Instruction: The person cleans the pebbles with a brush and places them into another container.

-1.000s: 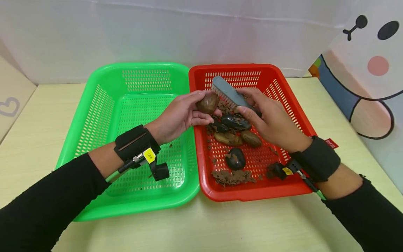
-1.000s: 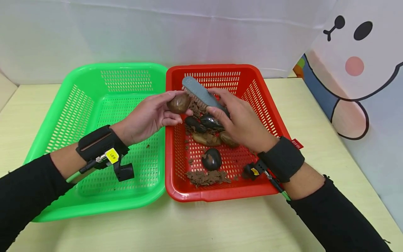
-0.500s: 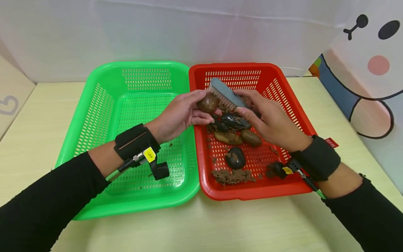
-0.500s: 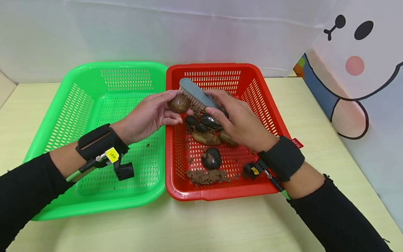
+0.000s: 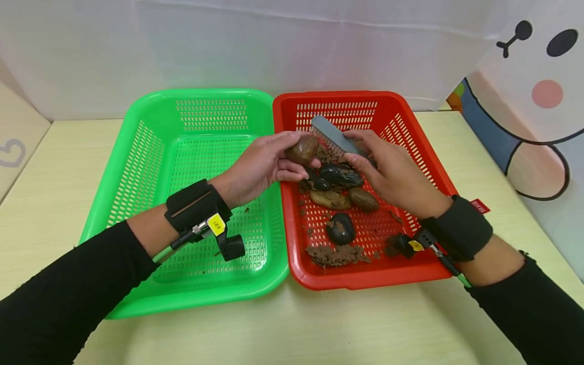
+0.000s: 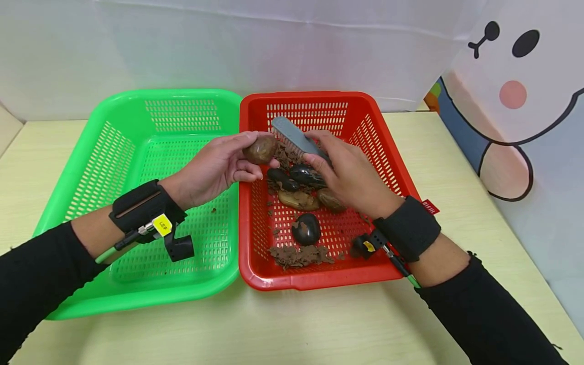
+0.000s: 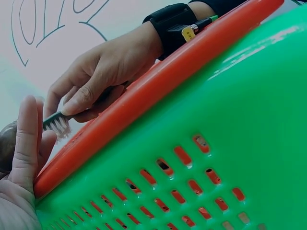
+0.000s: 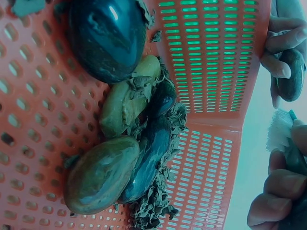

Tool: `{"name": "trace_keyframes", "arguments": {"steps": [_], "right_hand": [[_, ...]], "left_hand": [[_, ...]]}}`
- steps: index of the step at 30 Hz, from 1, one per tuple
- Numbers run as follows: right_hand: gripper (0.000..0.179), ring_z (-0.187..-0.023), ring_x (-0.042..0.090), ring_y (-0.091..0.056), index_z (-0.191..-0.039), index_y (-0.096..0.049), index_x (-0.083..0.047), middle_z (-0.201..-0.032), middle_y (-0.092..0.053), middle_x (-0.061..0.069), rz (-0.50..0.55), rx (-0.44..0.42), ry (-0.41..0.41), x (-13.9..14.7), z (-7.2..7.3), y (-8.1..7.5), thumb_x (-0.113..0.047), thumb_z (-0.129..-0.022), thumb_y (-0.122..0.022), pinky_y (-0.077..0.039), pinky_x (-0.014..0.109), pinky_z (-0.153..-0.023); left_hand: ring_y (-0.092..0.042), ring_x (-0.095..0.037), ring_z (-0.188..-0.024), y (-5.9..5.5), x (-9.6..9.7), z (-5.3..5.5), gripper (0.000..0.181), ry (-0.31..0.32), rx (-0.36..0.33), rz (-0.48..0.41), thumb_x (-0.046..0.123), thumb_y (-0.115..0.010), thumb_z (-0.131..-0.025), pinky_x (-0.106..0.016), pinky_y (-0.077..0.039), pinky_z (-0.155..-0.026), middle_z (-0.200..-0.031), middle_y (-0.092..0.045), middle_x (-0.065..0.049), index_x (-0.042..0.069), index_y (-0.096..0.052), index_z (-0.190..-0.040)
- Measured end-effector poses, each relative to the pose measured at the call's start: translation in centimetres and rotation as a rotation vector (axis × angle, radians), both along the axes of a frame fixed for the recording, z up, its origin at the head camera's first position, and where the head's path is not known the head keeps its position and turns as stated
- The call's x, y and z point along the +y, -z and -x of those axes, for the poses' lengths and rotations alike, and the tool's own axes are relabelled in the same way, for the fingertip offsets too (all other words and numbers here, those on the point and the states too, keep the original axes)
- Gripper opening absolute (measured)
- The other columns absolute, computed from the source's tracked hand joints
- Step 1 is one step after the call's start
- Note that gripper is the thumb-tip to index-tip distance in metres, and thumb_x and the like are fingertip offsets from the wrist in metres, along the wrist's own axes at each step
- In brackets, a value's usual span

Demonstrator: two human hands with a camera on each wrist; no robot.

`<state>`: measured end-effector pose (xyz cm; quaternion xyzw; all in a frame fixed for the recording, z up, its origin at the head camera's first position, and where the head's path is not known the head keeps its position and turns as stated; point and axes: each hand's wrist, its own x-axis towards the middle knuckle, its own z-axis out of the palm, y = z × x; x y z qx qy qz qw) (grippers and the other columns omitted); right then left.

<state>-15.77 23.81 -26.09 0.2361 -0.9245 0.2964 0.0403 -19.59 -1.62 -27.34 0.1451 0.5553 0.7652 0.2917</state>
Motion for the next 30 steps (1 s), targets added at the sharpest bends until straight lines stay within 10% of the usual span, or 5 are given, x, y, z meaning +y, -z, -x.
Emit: {"name": "trace_keyframes", "arguments": {"steps": [12, 20, 26, 30], "right_hand": [[0.048, -0.078, 0.021, -0.056, -0.143, -0.045, -0.005, -0.098, -0.065, 0.013, -0.008, 0.125, -0.017, 0.04, 0.12, 0.27, -0.011, -0.1, -0.063, -0.041, 0.029, -0.064], [0.049, -0.07, 0.02, -0.051, -0.144, -0.045, -0.006, -0.091, -0.064, 0.012, -0.018, 0.161, -0.007, -0.03, 0.11, 0.3, -0.01, -0.099, -0.064, -0.036, 0.028, -0.058], [0.049, -0.069, 0.019, -0.049, -0.144, -0.045, -0.007, -0.089, -0.062, 0.011, -0.002, 0.173, 0.004, -0.17, 0.17, 0.25, -0.01, -0.099, -0.064, -0.032, 0.028, -0.056], [0.05, -0.069, 0.018, -0.049, -0.145, -0.044, -0.007, -0.091, -0.064, 0.012, 0.01, 0.167, 0.01, -0.14, 0.14, 0.27, -0.01, -0.099, -0.064, -0.032, 0.027, -0.055]], "left_hand": [[-0.064, -0.013, -0.065, -0.34, 0.16, 0.2, 0.027, 0.008, -0.006, 0.02, 0.026, -0.036, -0.111, -0.019, -0.057, -0.064, -0.108, -0.058, -0.014, 0.002, -0.041, -0.122], [-0.041, -0.009, -0.05, -0.42, -0.28, 0.09, 0.032, 0.014, 0.0, 0.022, 0.025, -0.032, -0.112, -0.016, -0.03, -0.041, -0.104, -0.061, -0.006, 0.008, -0.039, -0.138], [-0.064, -0.021, -0.078, -0.64, -0.57, 0.05, 0.038, 0.081, -0.097, -0.095, 0.016, -0.028, -0.112, -0.026, -0.06, -0.076, -0.136, -0.043, -0.02, 0.0, -0.032, -0.146], [-0.063, -0.037, -0.111, -0.63, -0.61, 0.09, 0.042, 0.145, -0.09, -0.105, 0.005, -0.032, -0.11, -0.036, -0.051, -0.103, -0.152, -0.026, -0.02, 0.002, -0.024, -0.15]]}}
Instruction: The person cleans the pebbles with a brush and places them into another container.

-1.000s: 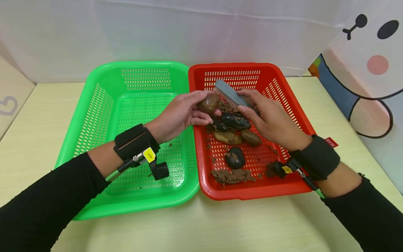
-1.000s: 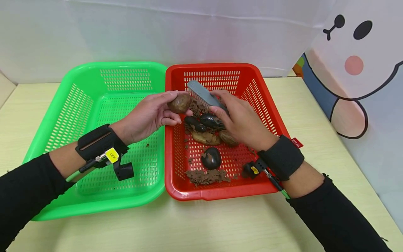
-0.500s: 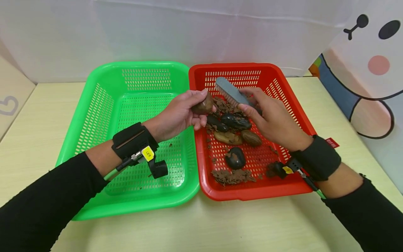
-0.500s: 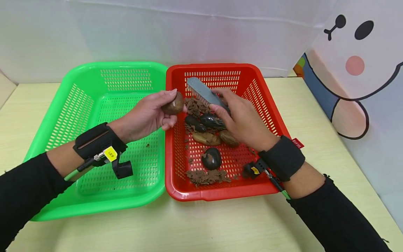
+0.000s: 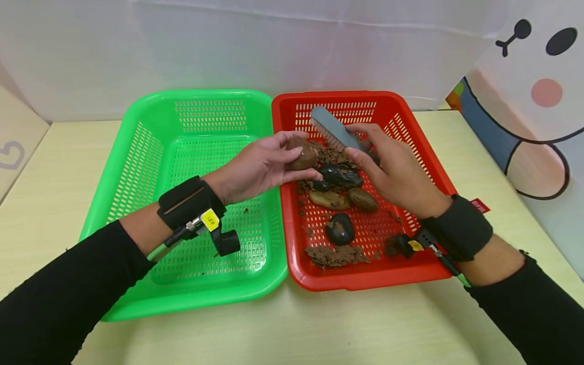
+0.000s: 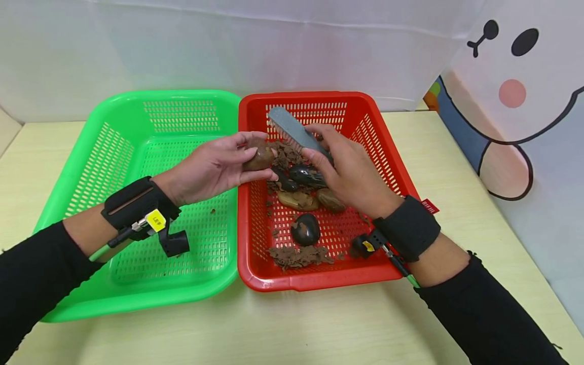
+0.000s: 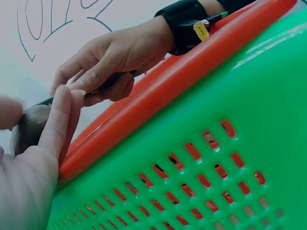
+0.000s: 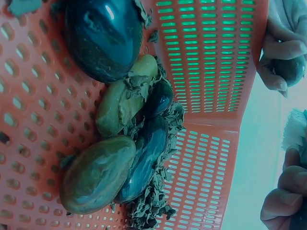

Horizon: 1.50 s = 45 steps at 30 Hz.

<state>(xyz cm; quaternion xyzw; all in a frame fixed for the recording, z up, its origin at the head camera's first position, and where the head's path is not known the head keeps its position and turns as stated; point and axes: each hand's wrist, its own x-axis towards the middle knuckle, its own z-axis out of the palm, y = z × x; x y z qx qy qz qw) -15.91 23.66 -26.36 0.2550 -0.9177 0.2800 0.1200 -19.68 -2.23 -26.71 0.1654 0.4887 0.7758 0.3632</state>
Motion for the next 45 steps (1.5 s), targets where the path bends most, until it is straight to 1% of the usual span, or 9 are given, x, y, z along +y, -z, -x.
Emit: {"name": "trace_keyframes", "arguments": {"steps": [4, 7, 12, 16, 20, 22, 26, 35, 45], "right_hand": [[0.051, -0.072, 0.019, -0.052, -0.146, -0.044, -0.007, -0.094, -0.064, 0.013, 0.015, -0.011, 0.006, 0.0, -0.1, 0.0, -0.01, -0.099, -0.064, -0.034, 0.025, -0.055], [0.051, -0.073, 0.02, -0.052, -0.145, -0.045, -0.006, -0.095, -0.064, 0.013, 0.023, -0.011, 0.007, 0.0, -0.1, 0.0, -0.01, -0.099, -0.064, -0.034, 0.025, -0.055], [0.05, -0.071, 0.018, -0.05, -0.145, -0.046, -0.005, -0.094, -0.062, 0.013, 0.053, 0.012, -0.011, 0.0, -0.2, 0.0, -0.007, -0.098, -0.064, -0.034, 0.024, -0.055], [0.051, -0.072, 0.016, -0.055, -0.144, -0.047, -0.003, -0.097, -0.063, 0.013, 0.093, 0.021, -0.08, -0.1, -0.2, -0.1, -0.001, -0.096, -0.065, -0.041, 0.017, -0.059], [0.051, -0.082, 0.019, -0.064, -0.142, -0.048, 0.0, -0.107, -0.067, 0.015, 0.118, -0.029, -0.162, -0.2, -0.3, -0.1, 0.003, -0.094, -0.065, -0.047, 0.011, -0.071], [0.05, -0.084, 0.021, -0.064, -0.141, -0.049, 0.0, -0.111, -0.067, 0.015, 0.11, -0.049, -0.176, -0.2, -0.3, 0.0, 0.003, -0.094, -0.066, -0.047, 0.013, -0.07], [0.049, -0.081, 0.019, -0.062, -0.141, -0.049, -0.001, -0.11, -0.068, 0.015, 0.076, -0.052, -0.169, -0.2, -0.3, 0.0, 0.001, -0.095, -0.066, -0.045, 0.015, -0.064], [0.047, -0.07, 0.016, -0.047, -0.144, -0.045, -0.004, -0.094, -0.057, 0.009, 0.032, -0.099, -0.105, -0.1, -0.3, -0.1, -0.006, -0.1, -0.061, -0.036, 0.023, -0.057], [0.047, -0.079, 0.018, -0.056, -0.143, -0.046, -0.005, -0.111, -0.063, 0.013, 0.053, -0.123, -0.16, 0.1, -0.2, 0.1, -0.004, -0.099, -0.063, -0.042, 0.024, -0.056]], "left_hand": [[-0.061, -0.037, -0.121, 0.1, 0.1, 0.0, 0.044, 0.006, 0.04, 0.042, 0.0, -0.04, -0.107, -0.033, -0.048, -0.106, -0.15, -0.027, -0.018, 0.004, -0.025, -0.149], [-0.067, -0.031, -0.113, 0.2, 0.3, -0.1, 0.044, -0.02, 0.066, 0.064, 0.0, -0.046, -0.105, -0.032, -0.05, -0.104, -0.143, -0.039, -0.023, 0.006, -0.028, -0.146], [-0.074, -0.023, -0.095, 0.7, 0.5, 0.0, 0.047, -0.112, 0.184, 0.123, -0.001, -0.057, -0.101, -0.039, -0.053, -0.101, -0.125, -0.056, -0.027, 0.005, -0.032, -0.14], [-0.074, -0.022, -0.085, 1.0, 0.7, 0.0, 0.05, -0.183, 0.229, 0.145, -0.001, -0.063, -0.098, -0.046, -0.055, -0.095, -0.12, -0.059, -0.026, 0.004, -0.035, -0.139], [-0.072, -0.021, -0.081, 1.2, 0.9, -0.1, 0.05, -0.207, 0.267, 0.165, -0.001, -0.065, -0.096, -0.042, -0.059, -0.087, -0.121, -0.06, -0.022, 0.006, -0.039, -0.138], [-0.072, -0.021, -0.082, 1.2, 1.0, -0.1, 0.05, -0.209, 0.284, 0.171, -0.001, -0.066, -0.096, -0.039, -0.061, -0.084, -0.122, -0.06, -0.021, 0.007, -0.04, -0.138], [-0.071, -0.022, -0.081, 1.2, 1.1, -0.2, 0.049, -0.21, 0.302, 0.187, 0.0, -0.066, -0.096, -0.036, -0.061, -0.081, -0.12, -0.06, -0.02, 0.006, -0.041, -0.137], [-0.071, -0.024, -0.085, 1.3, 1.2, -0.1, 0.047, -0.223, 0.298, 0.227, 0.004, -0.067, -0.097, -0.043, -0.06, -0.087, -0.119, -0.061, -0.021, 0.005, -0.04, -0.136], [-0.071, -0.022, -0.084, 1.1, 1.2, -0.2, 0.047, -0.223, 0.292, 0.247, 0.006, -0.068, -0.097, -0.044, -0.059, -0.088, -0.122, -0.06, -0.019, 0.006, -0.039, -0.135]]}}
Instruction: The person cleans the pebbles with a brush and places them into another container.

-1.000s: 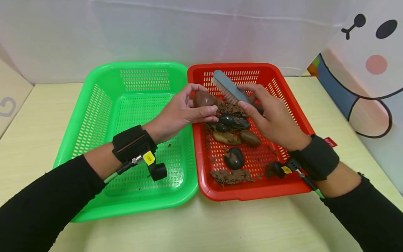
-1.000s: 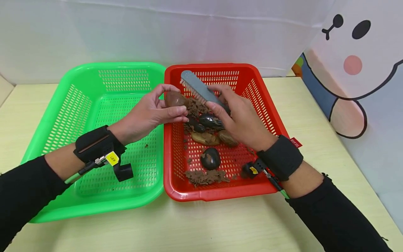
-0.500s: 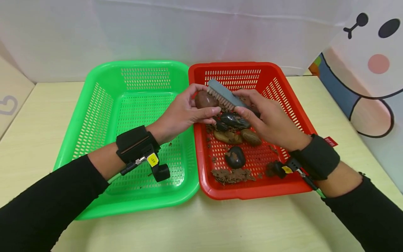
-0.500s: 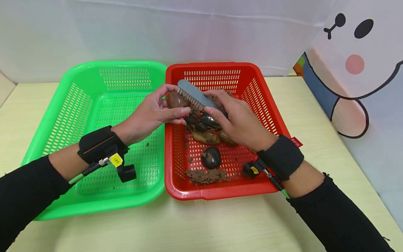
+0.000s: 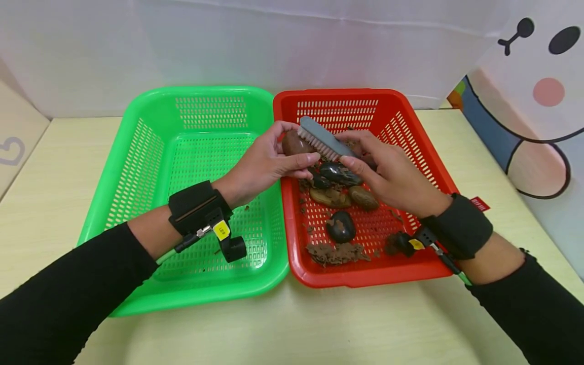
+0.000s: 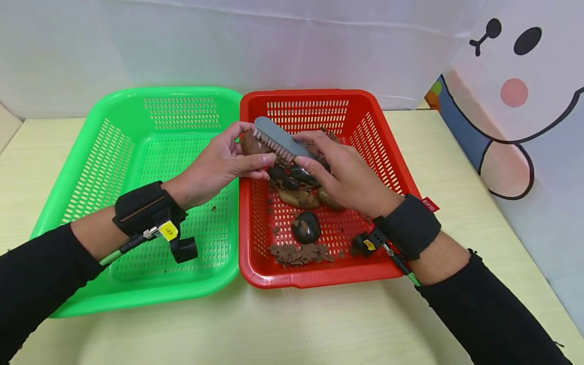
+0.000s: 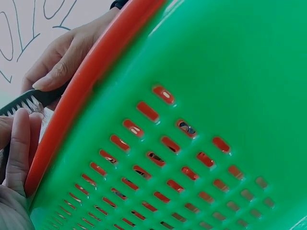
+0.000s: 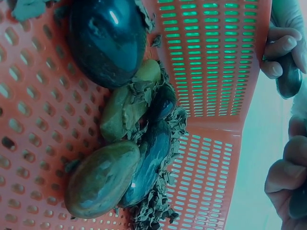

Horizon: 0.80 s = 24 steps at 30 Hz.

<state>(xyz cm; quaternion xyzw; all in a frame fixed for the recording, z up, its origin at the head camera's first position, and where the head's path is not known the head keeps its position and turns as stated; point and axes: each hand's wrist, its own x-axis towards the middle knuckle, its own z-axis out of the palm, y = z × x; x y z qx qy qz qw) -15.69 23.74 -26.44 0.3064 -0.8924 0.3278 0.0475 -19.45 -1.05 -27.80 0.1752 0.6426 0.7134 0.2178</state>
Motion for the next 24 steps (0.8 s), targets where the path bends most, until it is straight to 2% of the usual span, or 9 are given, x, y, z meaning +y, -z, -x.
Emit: {"name": "trace_keyframes", "arguments": {"steps": [6, 9, 11, 13, 16, 21, 24], "right_hand": [[0.045, -0.087, 0.021, -0.056, -0.144, -0.045, -0.006, -0.114, -0.062, 0.014, -0.022, -0.071, 0.033, -0.16, -0.02, -0.25, -0.01, -0.102, -0.06, -0.044, 0.024, -0.063], [0.044, -0.084, 0.022, -0.054, -0.145, -0.045, -0.006, -0.11, -0.06, 0.013, -0.056, -0.101, 0.059, -0.14, 0.04, -0.31, -0.014, -0.103, -0.057, -0.042, 0.027, -0.062], [0.044, -0.086, 0.023, -0.055, -0.145, -0.045, -0.006, -0.111, -0.06, 0.014, -0.067, -0.105, 0.061, -0.11, 0.14, -0.23, -0.015, -0.104, -0.056, -0.045, 0.029, -0.065], [0.046, -0.092, 0.023, -0.058, -0.147, -0.044, -0.006, -0.116, -0.061, 0.013, -0.065, -0.095, 0.05, -0.08, 0.24, -0.12, -0.014, -0.104, -0.056, -0.051, 0.03, -0.073], [0.048, -0.101, 0.022, -0.059, -0.15, -0.045, -0.007, -0.124, -0.062, 0.012, -0.038, -0.051, 0.015, -0.03, 0.32, 0.01, -0.01, -0.103, -0.057, -0.053, 0.028, -0.084], [0.048, -0.1, 0.019, -0.058, -0.148, -0.049, -0.006, -0.123, -0.063, 0.012, 0.013, 0.025, -0.032, 0.08, 0.23, 0.07, -0.001, -0.101, -0.057, -0.047, 0.014, -0.083], [0.049, -0.1, 0.019, -0.059, -0.148, -0.05, -0.007, -0.122, -0.064, 0.012, 0.007, 0.038, -0.016, 0.14, 0.2, 0.05, -0.001, -0.1, -0.059, -0.047, 0.011, -0.084]], "left_hand": [[-0.071, -0.022, -0.08, -0.05, 0.07, -0.01, 0.048, -0.011, -0.013, -0.008, 0.006, -0.067, -0.097, -0.032, -0.061, -0.08, -0.123, -0.058, -0.019, 0.006, -0.037, -0.134], [-0.07, -0.022, -0.081, -0.05, 0.11, -0.03, 0.048, -0.017, -0.017, -0.012, 0.005, -0.067, -0.097, -0.03, -0.061, -0.079, -0.124, -0.057, -0.019, 0.006, -0.035, -0.133], [-0.07, -0.022, -0.081, -0.03, 0.09, -0.01, 0.047, -0.02, -0.02, -0.011, 0.005, -0.066, -0.097, -0.029, -0.061, -0.079, -0.124, -0.056, -0.018, 0.006, -0.034, -0.132], [-0.069, -0.021, -0.081, -0.01, 0.08, 0.0, 0.047, -0.019, -0.025, -0.014, 0.005, -0.066, -0.098, -0.028, -0.061, -0.078, -0.125, -0.055, -0.018, 0.007, -0.033, -0.132], [-0.069, -0.02, -0.078, -0.02, 0.03, 0.0, 0.048, -0.016, -0.032, -0.014, 0.005, -0.065, -0.098, -0.028, -0.061, -0.078, -0.126, -0.053, -0.018, 0.007, -0.032, -0.133], [-0.069, -0.019, -0.077, -0.06, 0.01, 0.06, 0.049, -0.021, -0.032, 0.002, 0.007, -0.064, -0.099, -0.028, -0.061, -0.077, -0.124, -0.054, -0.017, 0.008, -0.031, -0.135], [-0.068, -0.018, -0.075, -0.01, 0.06, 0.17, 0.049, -0.029, -0.031, 0.019, 0.009, -0.065, -0.099, -0.027, -0.061, -0.076, -0.122, -0.055, -0.017, 0.008, -0.031, -0.135]]}}
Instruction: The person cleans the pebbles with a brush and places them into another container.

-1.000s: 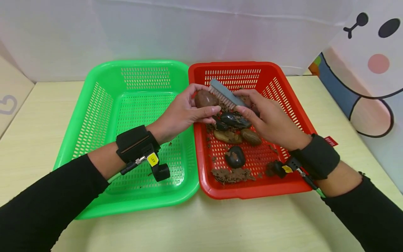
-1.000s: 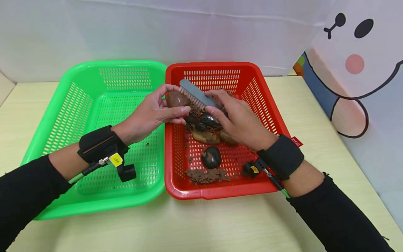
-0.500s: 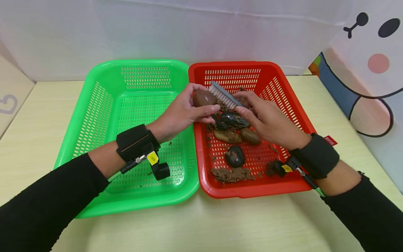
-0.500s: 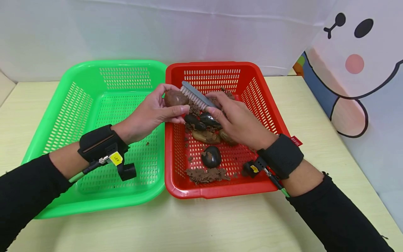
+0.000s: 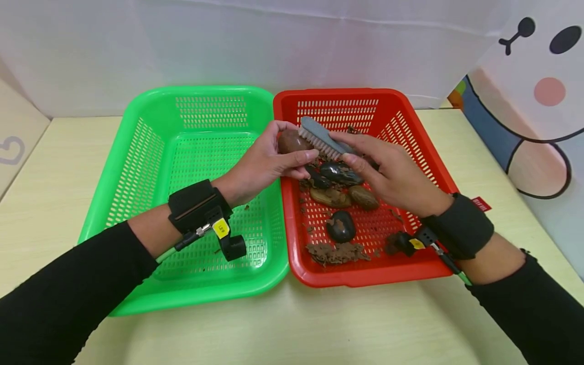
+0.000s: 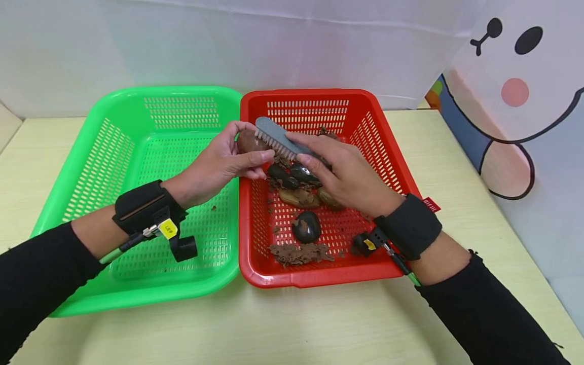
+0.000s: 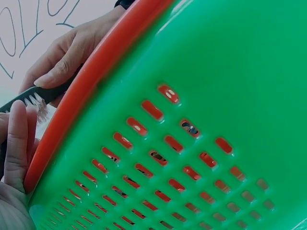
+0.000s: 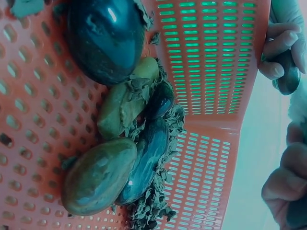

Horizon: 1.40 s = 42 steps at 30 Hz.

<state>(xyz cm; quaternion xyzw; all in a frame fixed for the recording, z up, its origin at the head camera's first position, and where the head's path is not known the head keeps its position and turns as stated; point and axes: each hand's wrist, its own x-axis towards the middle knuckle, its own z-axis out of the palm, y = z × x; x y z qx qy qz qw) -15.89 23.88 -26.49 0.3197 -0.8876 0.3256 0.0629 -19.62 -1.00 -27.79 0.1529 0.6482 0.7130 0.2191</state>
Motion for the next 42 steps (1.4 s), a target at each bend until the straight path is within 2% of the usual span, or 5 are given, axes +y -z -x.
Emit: {"name": "trace_keyframes", "arguments": {"steps": [16, 25, 31, 38, 42], "right_hand": [[0.044, -0.092, 0.023, -0.062, -0.145, -0.055, -0.008, -0.123, -0.067, 0.014, -0.087, 0.047, 0.112, 0.15, 0.0, -0.14, -0.009, -0.101, -0.061, -0.049, 0.021, -0.072], [0.047, -0.1, 0.022, -0.064, -0.144, -0.056, -0.009, -0.125, -0.067, 0.013, -0.036, 0.072, 0.063, 0.09, -0.19, -0.14, -0.003, -0.098, -0.063, -0.047, 0.012, -0.084], [0.046, -0.087, 0.022, -0.061, -0.144, -0.056, -0.007, -0.121, -0.068, 0.014, -0.075, 0.103, 0.104, 0.15, -0.03, -0.11, -0.005, -0.098, -0.064, -0.046, 0.022, -0.068], [0.048, -0.1, 0.023, -0.065, -0.144, -0.056, -0.01, -0.126, -0.067, 0.012, -0.051, 0.097, 0.072, 0.07, -0.12, -0.18, -0.004, -0.097, -0.065, -0.055, 0.031, -0.085], [0.048, -0.094, 0.023, -0.064, -0.144, -0.056, -0.008, -0.125, -0.067, 0.014, -0.07, 0.124, 0.09, 0.15, 0.03, -0.08, -0.004, -0.097, -0.066, -0.053, 0.031, -0.077]], "left_hand": [[-0.065, -0.015, -0.068, 0.25, 0.11, 0.02, 0.051, -0.03, -0.006, -0.005, 0.012, -0.064, -0.1, -0.025, -0.06, -0.07, -0.111, -0.058, -0.018, 0.01, -0.027, -0.136], [-0.065, -0.016, -0.067, 0.11, 0.18, -0.04, 0.052, -0.017, 0.009, -0.014, 0.009, -0.065, -0.099, -0.024, -0.059, -0.067, -0.106, -0.06, -0.017, 0.011, -0.027, -0.135], [-0.066, -0.016, -0.068, 0.13, 0.13, 0.0, 0.051, -0.008, 0.02, -0.01, 0.009, -0.064, -0.099, -0.023, -0.059, -0.067, -0.114, -0.057, -0.02, 0.012, -0.027, -0.134], [-0.065, -0.016, -0.067, 0.18, 0.12, -0.03, 0.051, -0.012, 0.027, -0.016, 0.008, -0.064, -0.099, -0.023, -0.059, -0.066, -0.108, -0.059, -0.017, 0.012, -0.027, -0.133], [-0.065, -0.016, -0.067, 0.15, 0.06, -0.03, 0.052, -0.007, 0.023, -0.016, 0.008, -0.064, -0.099, -0.023, -0.059, -0.067, -0.113, -0.057, -0.019, 0.012, -0.026, -0.134]]}}
